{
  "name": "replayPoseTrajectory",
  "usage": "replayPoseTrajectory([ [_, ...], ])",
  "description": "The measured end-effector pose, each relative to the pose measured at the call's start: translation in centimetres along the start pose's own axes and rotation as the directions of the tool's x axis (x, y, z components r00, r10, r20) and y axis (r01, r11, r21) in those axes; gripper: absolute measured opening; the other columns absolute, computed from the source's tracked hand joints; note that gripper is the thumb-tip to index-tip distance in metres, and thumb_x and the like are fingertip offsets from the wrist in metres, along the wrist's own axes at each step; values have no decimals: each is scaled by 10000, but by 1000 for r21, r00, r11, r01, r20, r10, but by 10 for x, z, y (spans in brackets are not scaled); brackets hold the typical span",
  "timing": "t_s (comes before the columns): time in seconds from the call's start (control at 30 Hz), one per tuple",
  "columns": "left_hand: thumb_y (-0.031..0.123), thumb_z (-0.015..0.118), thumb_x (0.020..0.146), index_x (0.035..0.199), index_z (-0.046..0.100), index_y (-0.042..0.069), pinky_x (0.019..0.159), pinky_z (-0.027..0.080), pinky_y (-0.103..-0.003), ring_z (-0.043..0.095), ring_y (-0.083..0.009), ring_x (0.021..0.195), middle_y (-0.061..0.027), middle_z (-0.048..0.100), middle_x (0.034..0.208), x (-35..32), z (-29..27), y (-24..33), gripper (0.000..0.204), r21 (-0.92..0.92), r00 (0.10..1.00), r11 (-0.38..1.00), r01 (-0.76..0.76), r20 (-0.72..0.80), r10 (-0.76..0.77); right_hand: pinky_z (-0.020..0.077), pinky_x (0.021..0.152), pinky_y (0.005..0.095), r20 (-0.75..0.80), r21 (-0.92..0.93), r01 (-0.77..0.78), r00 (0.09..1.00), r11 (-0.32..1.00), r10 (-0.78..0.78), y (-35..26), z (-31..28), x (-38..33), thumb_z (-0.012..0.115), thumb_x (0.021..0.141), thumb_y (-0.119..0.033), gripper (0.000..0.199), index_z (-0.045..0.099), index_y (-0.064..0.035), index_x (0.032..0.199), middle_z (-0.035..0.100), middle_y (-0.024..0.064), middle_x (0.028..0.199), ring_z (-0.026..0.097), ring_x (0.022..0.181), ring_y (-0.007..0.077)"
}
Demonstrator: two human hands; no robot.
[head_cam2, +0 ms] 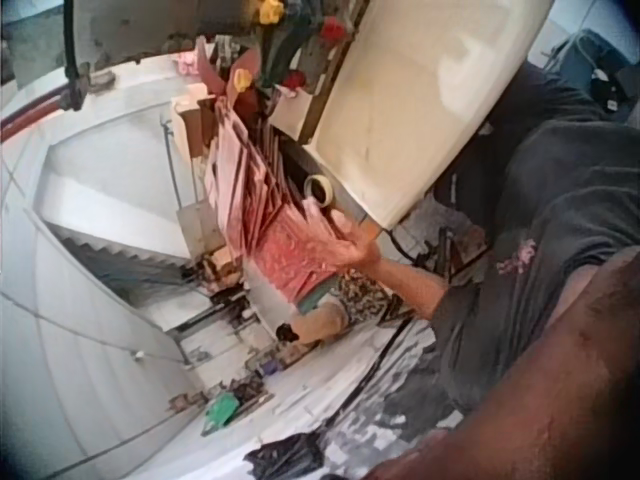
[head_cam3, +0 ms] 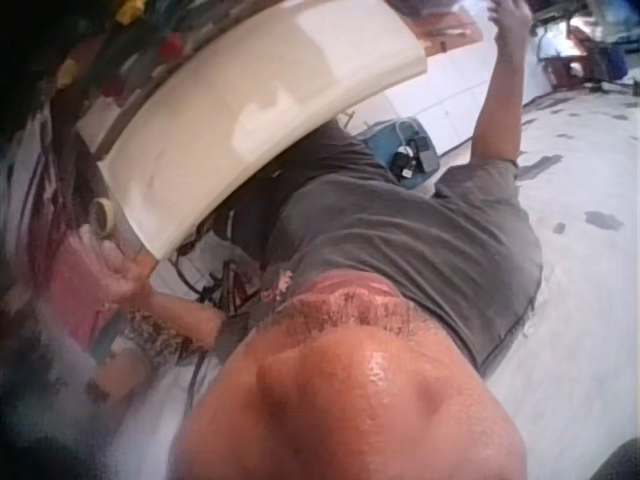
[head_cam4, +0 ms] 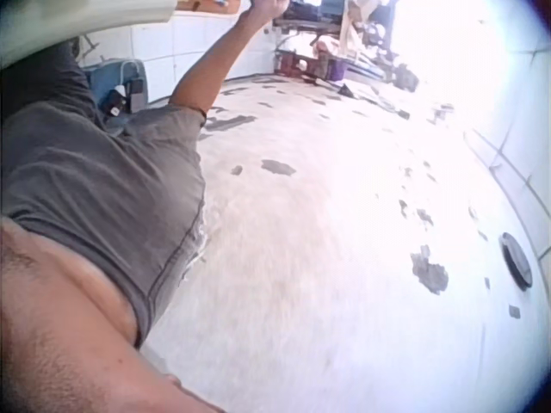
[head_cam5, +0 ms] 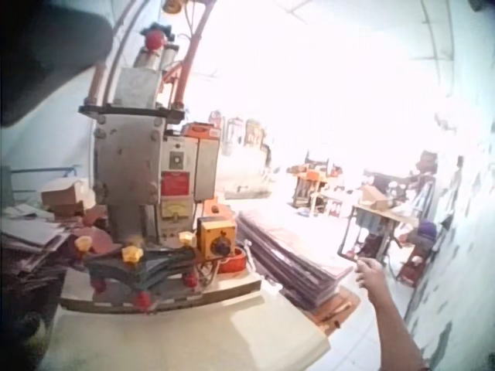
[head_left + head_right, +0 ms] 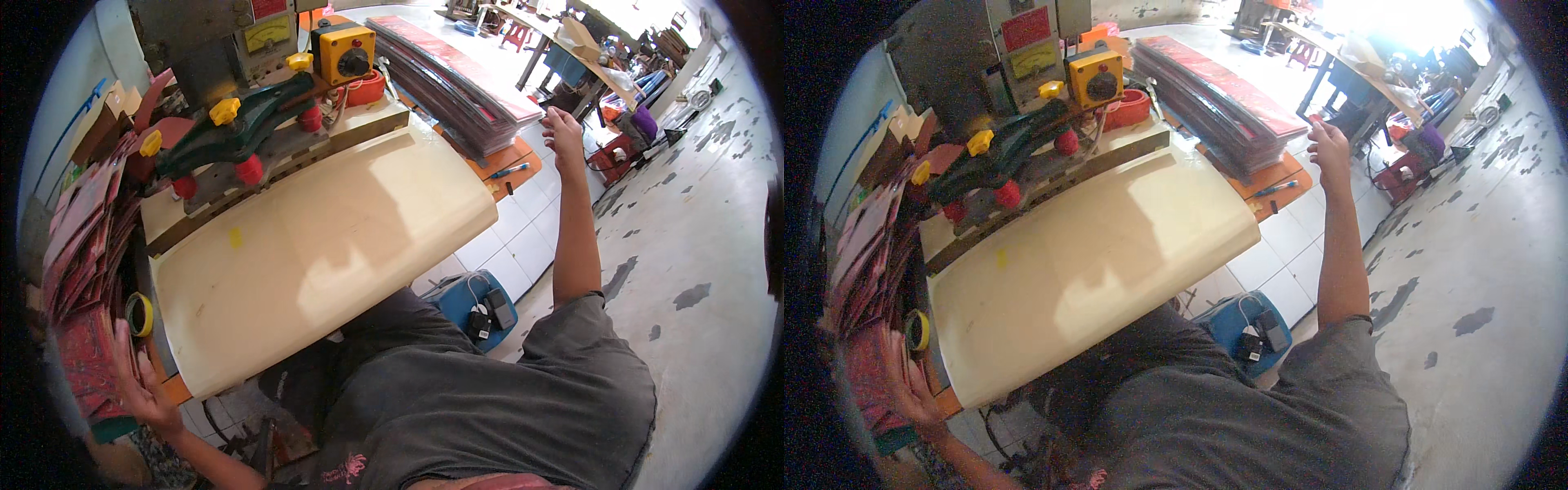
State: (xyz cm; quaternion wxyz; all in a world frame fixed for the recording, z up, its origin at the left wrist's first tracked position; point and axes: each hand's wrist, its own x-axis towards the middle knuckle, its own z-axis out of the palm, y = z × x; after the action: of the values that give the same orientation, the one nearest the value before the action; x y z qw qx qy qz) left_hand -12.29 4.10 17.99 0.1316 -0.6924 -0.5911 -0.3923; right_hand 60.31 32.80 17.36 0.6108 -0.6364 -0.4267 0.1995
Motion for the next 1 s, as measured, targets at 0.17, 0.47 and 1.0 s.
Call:
replayPoseTrajectory([
  [0.17, 62, 458, 1058, 1387, 539, -113, 1150, 411, -474, 567, -376, 1325, -242, 595, 1413, -53, 14, 8, 382, -206, 972, 951, 233, 9, -236, 414, 531, 196, 7, -30, -96, 995, 995, 96, 0, 0, 16, 701, 963, -309, 321, 674, -47, 1146, 658, 18, 880, 559, 654, 71],
  [0.47, 66, 491, 1047, 1347, 613, -43, 1074, 471, -436, 650, -303, 1226, -182, 700, 1277, -77, 23, 2, 341, -173, 957, 945, 276, -42, -287, 330, 405, 166, 140, 61, -278, 953, 959, 268, 2, -14, 41, 777, 921, -294, 232, 666, -91, 904, 618, -28, 762, 492, 547, 17],
  [1.0, 56, 522, 1037, 1320, 643, -39, 986, 520, -393, 707, -261, 1072, -173, 740, 1146, -75, 36, 3, 322, -225, 951, 926, 304, 14, -308, 382, 474, 213, 172, -181, -46, 982, 982, 78, -5, -15, 44, 740, 905, -297, 348, 668, 13, 1048, 637, 34, 842, 543, 616, 74],
])
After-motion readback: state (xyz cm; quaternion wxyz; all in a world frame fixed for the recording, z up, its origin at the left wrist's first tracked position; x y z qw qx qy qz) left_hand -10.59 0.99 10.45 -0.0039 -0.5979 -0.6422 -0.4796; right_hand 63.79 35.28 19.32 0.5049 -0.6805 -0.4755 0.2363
